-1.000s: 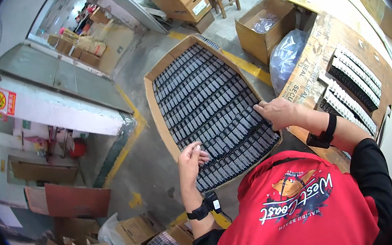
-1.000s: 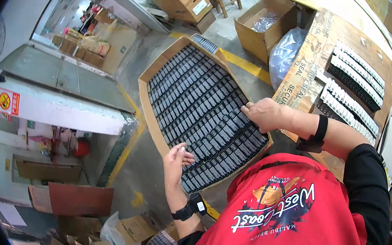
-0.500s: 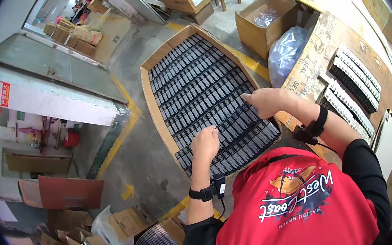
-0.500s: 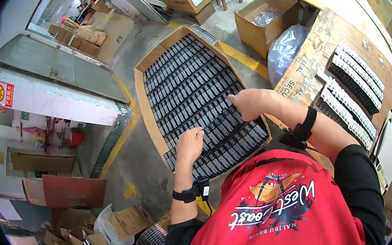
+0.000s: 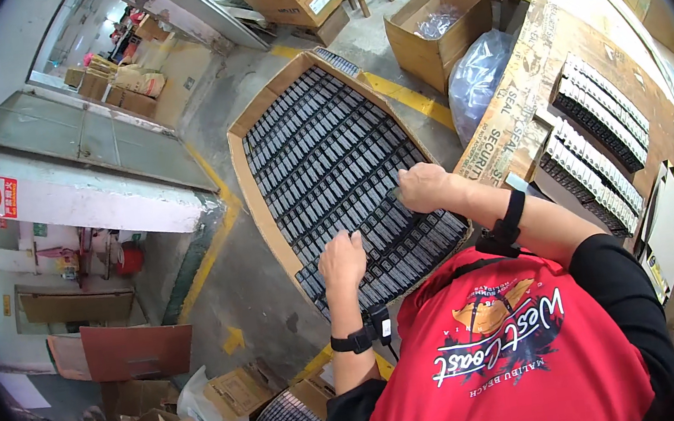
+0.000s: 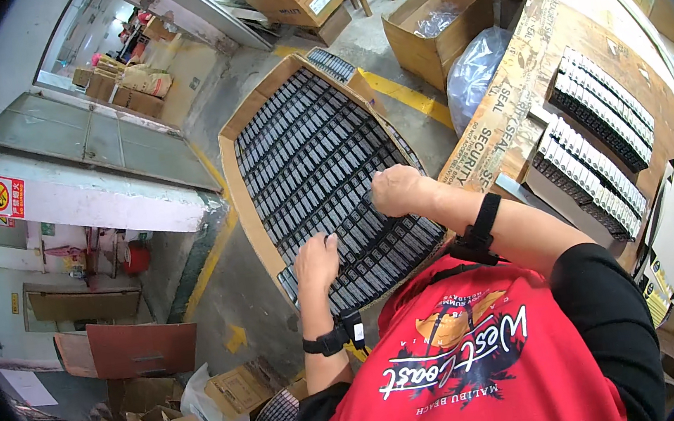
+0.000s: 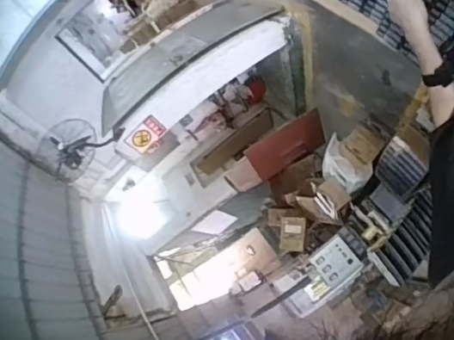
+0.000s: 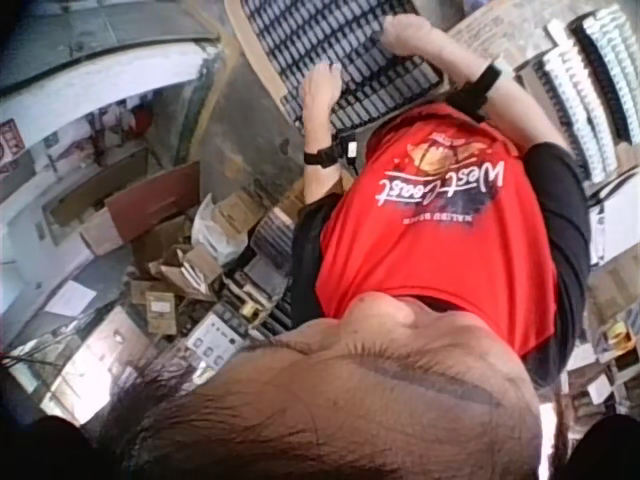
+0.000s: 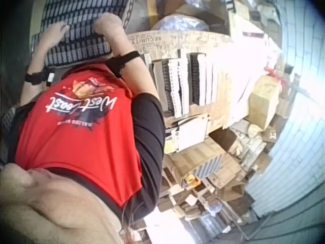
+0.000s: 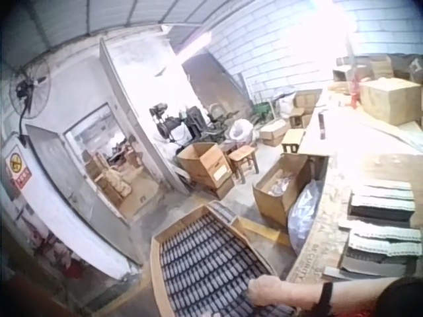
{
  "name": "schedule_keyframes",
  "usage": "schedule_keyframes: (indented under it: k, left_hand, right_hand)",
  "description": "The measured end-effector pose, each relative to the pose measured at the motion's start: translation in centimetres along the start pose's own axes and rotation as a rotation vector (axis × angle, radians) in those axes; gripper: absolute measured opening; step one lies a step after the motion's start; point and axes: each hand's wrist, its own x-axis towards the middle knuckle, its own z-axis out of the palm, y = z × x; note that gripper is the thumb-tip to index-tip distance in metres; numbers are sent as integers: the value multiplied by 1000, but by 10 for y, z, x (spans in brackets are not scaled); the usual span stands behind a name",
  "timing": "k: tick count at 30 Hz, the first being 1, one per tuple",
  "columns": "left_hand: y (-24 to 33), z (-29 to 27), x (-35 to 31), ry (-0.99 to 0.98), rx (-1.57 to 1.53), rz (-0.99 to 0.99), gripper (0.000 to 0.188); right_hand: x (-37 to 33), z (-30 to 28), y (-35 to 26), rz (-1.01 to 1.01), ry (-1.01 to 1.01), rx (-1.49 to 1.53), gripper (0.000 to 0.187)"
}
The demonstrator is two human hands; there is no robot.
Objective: The person repeatedly picks up small black rectangular items from a large cardboard box and places them into smaller individual cardboard boxes on a wooden table. The person handles the items in small batches, arranging them neatly inside the packaging.
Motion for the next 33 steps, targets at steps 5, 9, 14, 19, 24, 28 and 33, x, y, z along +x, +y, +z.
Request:
schedule_keyframes:
  k: [5,9,14,19,24,28,33]
  left_hand:
    - [20,-1,-18,19,59,-42,35]
    - [12,18,-29,371,-329,67,39]
    - [-6,24,-9,441,-1101,160,47]
    - [46,-11,-6,670,-1171,302,44]
    - [127,-17,-1,455,-1253,527,41]
    - [216,16,-6,241,-1060,800,36]
    - [273,131,-38,-206,-987,778,37]
  right_hand:
    - [-17,7,-5,-11,209,75,31]
    - [-31,7,-5,40,369,238,43]
    - [-42,-25,-6,190,291,634,68]
    - [-53,-31,14,130,650,830,55]
    - [-122,-60,71,60,950,903,51]
    - [-213,-14,129,272,1088,858,66]
    - [-306,64,157,571,1024,891,71]
